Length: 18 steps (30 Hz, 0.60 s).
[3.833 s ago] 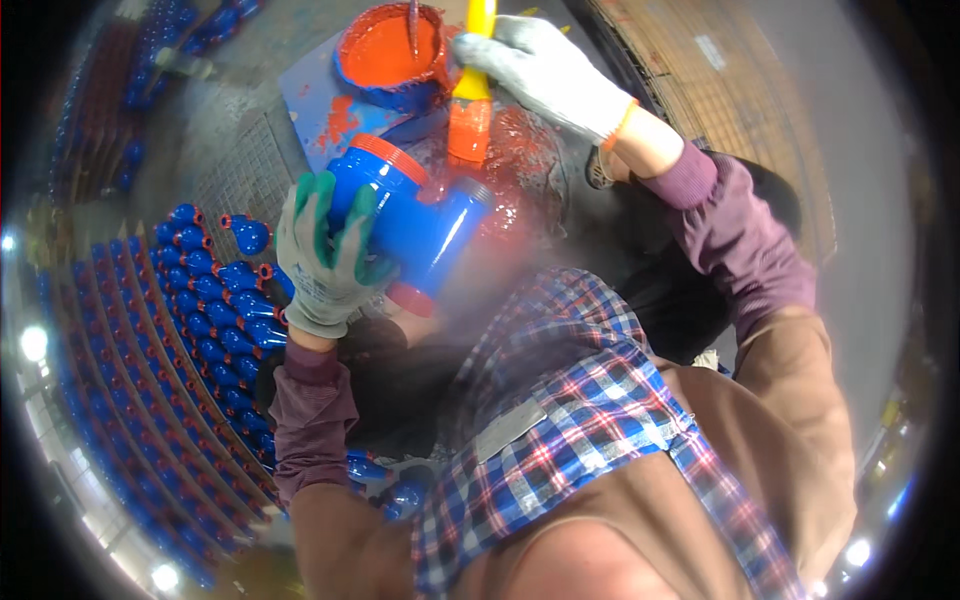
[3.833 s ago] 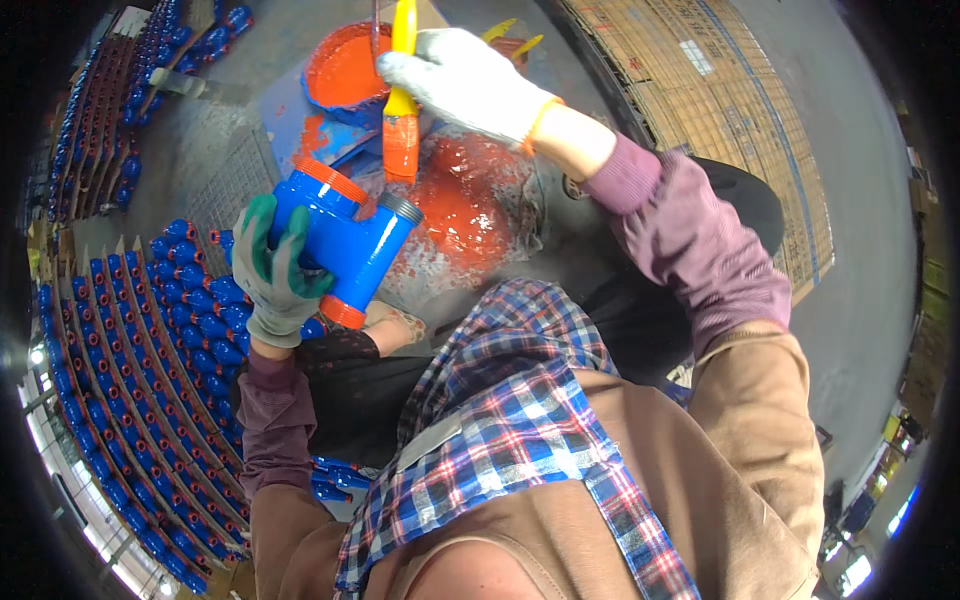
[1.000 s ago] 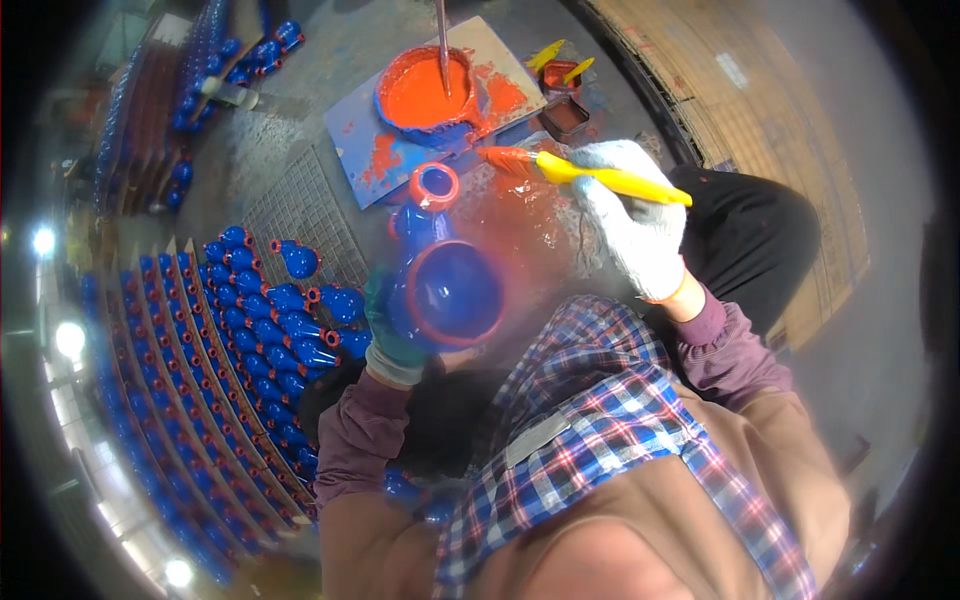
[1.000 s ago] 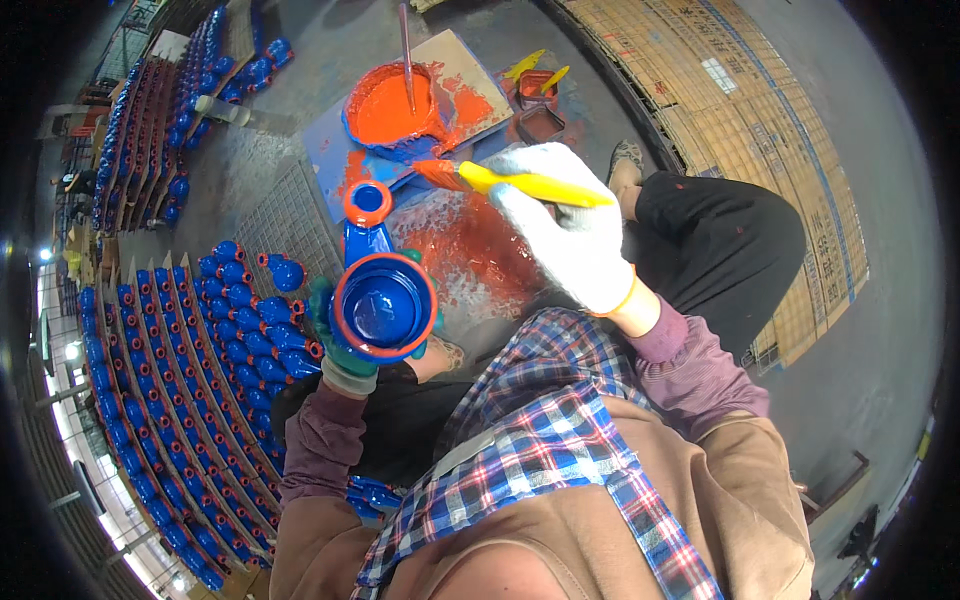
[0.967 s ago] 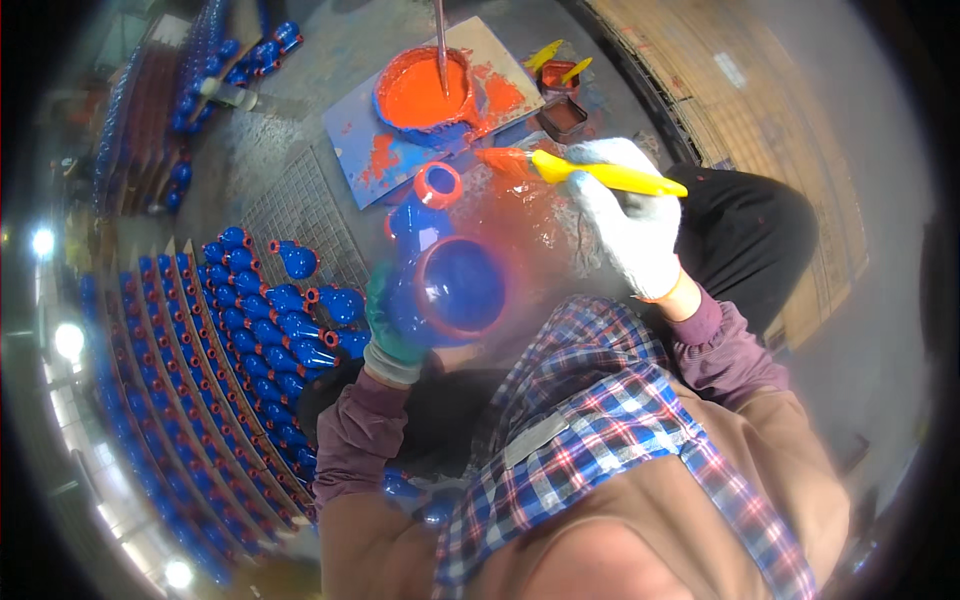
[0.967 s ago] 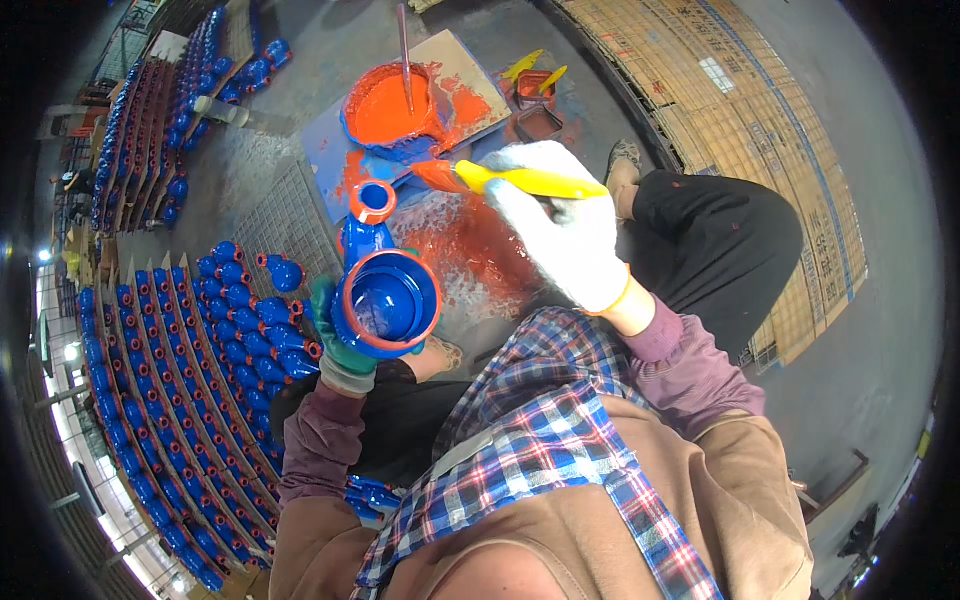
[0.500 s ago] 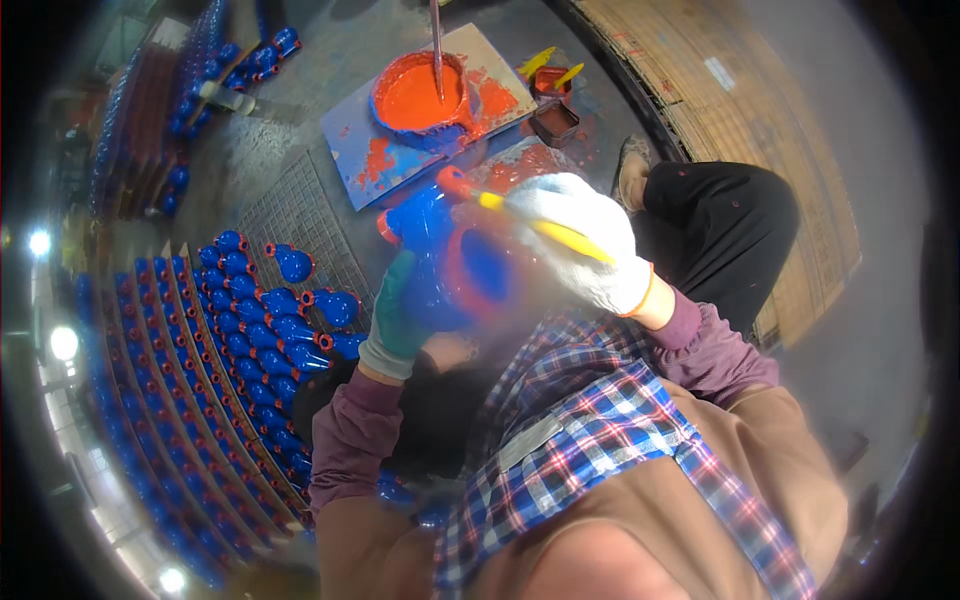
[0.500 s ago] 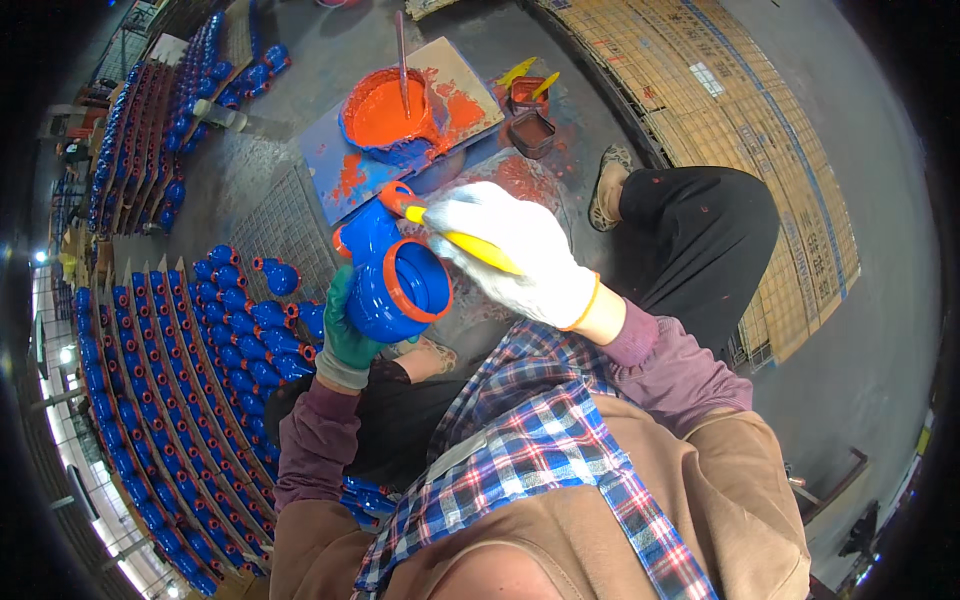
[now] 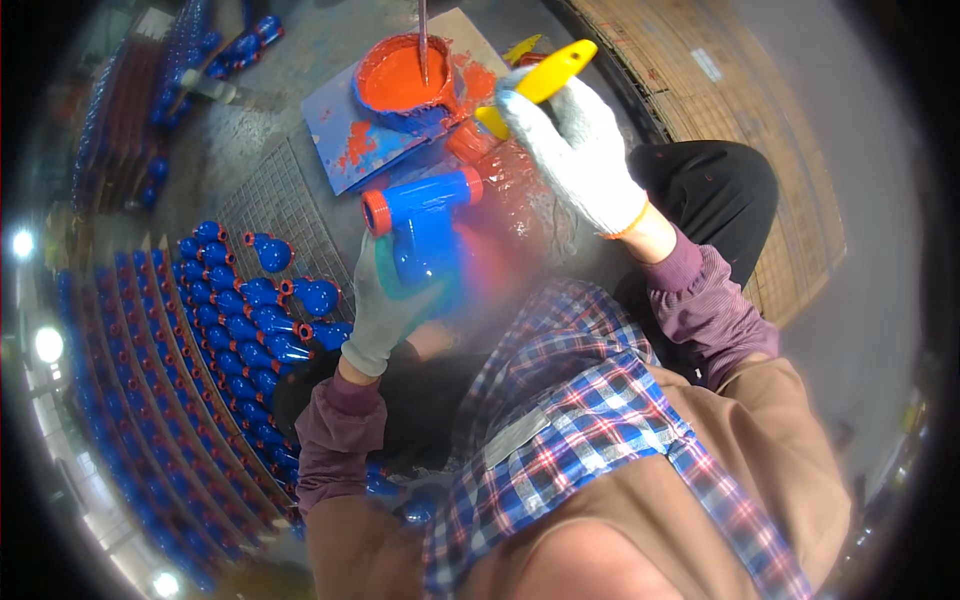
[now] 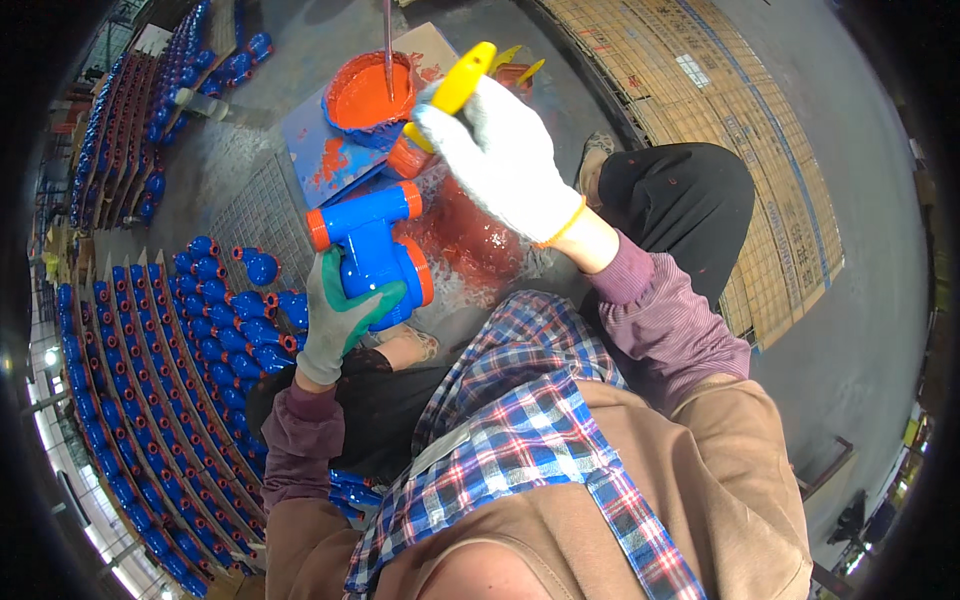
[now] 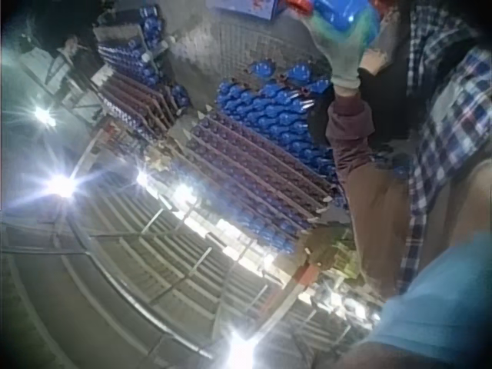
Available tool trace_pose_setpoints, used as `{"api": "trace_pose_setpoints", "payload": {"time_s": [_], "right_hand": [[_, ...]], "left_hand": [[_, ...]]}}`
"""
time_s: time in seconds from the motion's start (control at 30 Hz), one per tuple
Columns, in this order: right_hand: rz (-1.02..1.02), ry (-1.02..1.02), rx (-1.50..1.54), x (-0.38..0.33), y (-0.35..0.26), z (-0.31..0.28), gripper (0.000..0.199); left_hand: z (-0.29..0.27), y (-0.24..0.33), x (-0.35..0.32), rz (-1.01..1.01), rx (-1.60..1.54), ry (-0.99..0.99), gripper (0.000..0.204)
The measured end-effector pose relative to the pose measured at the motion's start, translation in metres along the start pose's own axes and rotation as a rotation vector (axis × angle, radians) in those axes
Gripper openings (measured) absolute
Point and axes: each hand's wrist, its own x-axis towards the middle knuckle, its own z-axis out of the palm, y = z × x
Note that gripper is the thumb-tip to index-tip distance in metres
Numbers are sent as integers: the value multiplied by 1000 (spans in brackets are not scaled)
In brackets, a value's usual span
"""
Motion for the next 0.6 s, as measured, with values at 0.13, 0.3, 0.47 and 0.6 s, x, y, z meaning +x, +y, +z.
{"api": "trace_pose_setpoints", "payload": {"time_s": [0.13, 0.3, 0.47, 0.6], "right_hand": [[-146, -116, -139, -1, -5, 1, 21], [-293, -35, -240, -29, -22, 6, 19], [-380, -48, -117, -46, -10, 8, 25], [-433, -179, -165, -47, -12, 0, 35]], "left_hand": [[5, -2, 0, 57, 5, 50, 57], [5, 7, 1, -230, -336, -58, 53], [8, -8, 0, -189, -409, -108, 36], [12, -18, 0, -502, -1108, -68, 44]]}}
